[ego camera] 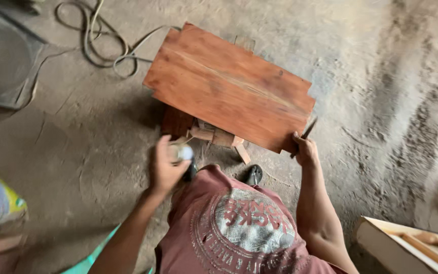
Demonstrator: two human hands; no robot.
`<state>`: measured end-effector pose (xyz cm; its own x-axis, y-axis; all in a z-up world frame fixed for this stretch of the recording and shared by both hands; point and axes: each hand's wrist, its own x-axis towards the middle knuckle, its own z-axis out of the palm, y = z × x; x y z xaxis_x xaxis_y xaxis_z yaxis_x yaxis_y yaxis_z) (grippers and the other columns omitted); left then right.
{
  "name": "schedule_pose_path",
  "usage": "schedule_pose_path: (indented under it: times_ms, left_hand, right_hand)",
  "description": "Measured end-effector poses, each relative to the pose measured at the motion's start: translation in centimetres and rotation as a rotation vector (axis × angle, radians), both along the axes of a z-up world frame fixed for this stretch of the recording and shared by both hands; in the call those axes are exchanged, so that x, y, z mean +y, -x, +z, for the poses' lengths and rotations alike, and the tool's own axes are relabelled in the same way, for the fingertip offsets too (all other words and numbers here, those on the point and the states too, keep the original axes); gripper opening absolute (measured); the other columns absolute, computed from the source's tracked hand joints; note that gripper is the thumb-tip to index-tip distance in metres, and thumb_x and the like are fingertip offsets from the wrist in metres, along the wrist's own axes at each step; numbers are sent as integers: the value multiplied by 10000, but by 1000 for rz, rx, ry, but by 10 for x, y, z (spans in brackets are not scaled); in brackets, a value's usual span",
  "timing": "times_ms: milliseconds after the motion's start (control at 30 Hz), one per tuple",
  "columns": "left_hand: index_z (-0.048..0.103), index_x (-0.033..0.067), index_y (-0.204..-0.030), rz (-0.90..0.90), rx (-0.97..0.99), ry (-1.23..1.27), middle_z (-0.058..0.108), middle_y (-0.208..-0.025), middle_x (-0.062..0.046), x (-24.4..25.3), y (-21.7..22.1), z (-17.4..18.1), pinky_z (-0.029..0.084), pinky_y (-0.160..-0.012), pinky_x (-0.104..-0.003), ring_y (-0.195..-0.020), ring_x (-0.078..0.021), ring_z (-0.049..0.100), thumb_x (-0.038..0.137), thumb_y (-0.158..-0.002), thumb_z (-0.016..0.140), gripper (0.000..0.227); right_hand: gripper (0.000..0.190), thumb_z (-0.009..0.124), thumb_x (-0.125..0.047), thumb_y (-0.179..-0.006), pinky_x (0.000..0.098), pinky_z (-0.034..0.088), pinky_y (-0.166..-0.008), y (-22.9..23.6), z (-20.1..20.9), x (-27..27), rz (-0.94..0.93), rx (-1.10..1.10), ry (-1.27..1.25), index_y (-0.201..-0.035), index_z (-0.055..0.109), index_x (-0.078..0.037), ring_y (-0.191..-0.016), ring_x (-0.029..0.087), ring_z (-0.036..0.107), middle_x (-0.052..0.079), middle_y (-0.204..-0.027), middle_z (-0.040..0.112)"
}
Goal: The person applies a liquid substance to a wooden board by hand using a small piece of material, repeatedly dipping the material into a small open can and wiping it across the wood surface.
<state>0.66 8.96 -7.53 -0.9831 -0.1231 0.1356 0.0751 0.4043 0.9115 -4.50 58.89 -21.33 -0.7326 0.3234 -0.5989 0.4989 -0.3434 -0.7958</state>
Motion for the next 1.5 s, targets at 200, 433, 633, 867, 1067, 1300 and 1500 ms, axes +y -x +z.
schedule_pose_path:
  times_ms: [200,433,633,867,1067,1300,1500]
  left_hand:
    - [534,22,-1432,391,-36,522,642,-1337,-215,-13,-58,34,513,-1018,-465,-1212,-378,629,169,-643,990,923]
    - [540,12,-1433,537,30,412,658,-1325,-207,79,-61,69,533,-1025,-440,-1193,-358,665,157,-655,985,908]
    - [565,6,-1402,310,82,302,666,-1305,-210,133,-9,81,553,-997,-424,-1185,-352,676,205,-689,987,853]
    - [559,-15,-1377,-119,129,293,643,-1267,-214,153,95,58,494,-1016,-464,-1192,-390,600,207,-641,954,864]
    - [522,-9,-1403,-332,61,385,565,-1269,-227,166,139,7,471,-1005,-496,-1185,-423,536,209,-646,948,896]
    - [512,-35,-1346,-369,124,391,490,-1268,-307,155,152,1,459,-945,-501,-1122,-438,522,164,-564,909,898]
    - [563,-25,-1288,-375,18,503,525,-1140,-206,150,151,17,462,-942,-480,-1089,-390,524,188,-661,911,748]
  right_hand:
    - [360,759,-335,-965,348,338,-359,32,6,69,164,-98,-315,-804,633,-39,-424,172,467,39,-624,567]
    - [360,829,-320,-927,308,441,-594,36,12,135,394,63,-612,-982,719,19,-674,124,553,31,-791,664]
    - [279,792,-194,-921,385,525,-743,-8,54,151,316,149,-1158,-1069,721,31,-821,297,688,195,-968,731]
    - [158,700,-146,-945,388,522,-767,-80,138,67,417,170,-1273,-1057,808,-117,-835,299,664,149,-900,696]
    - [199,711,-248,-1062,409,456,-646,-112,181,6,148,-255,-1098,-1095,760,-58,-674,288,511,153,-761,592]
    - [151,734,-168,-910,363,488,-660,-102,187,-10,245,-163,-1212,-1020,802,-89,-697,232,627,126,-809,644]
    - [139,758,-116,-925,318,470,-630,-37,206,-37,198,24,-1125,-1048,802,-69,-706,172,591,94,-837,651]
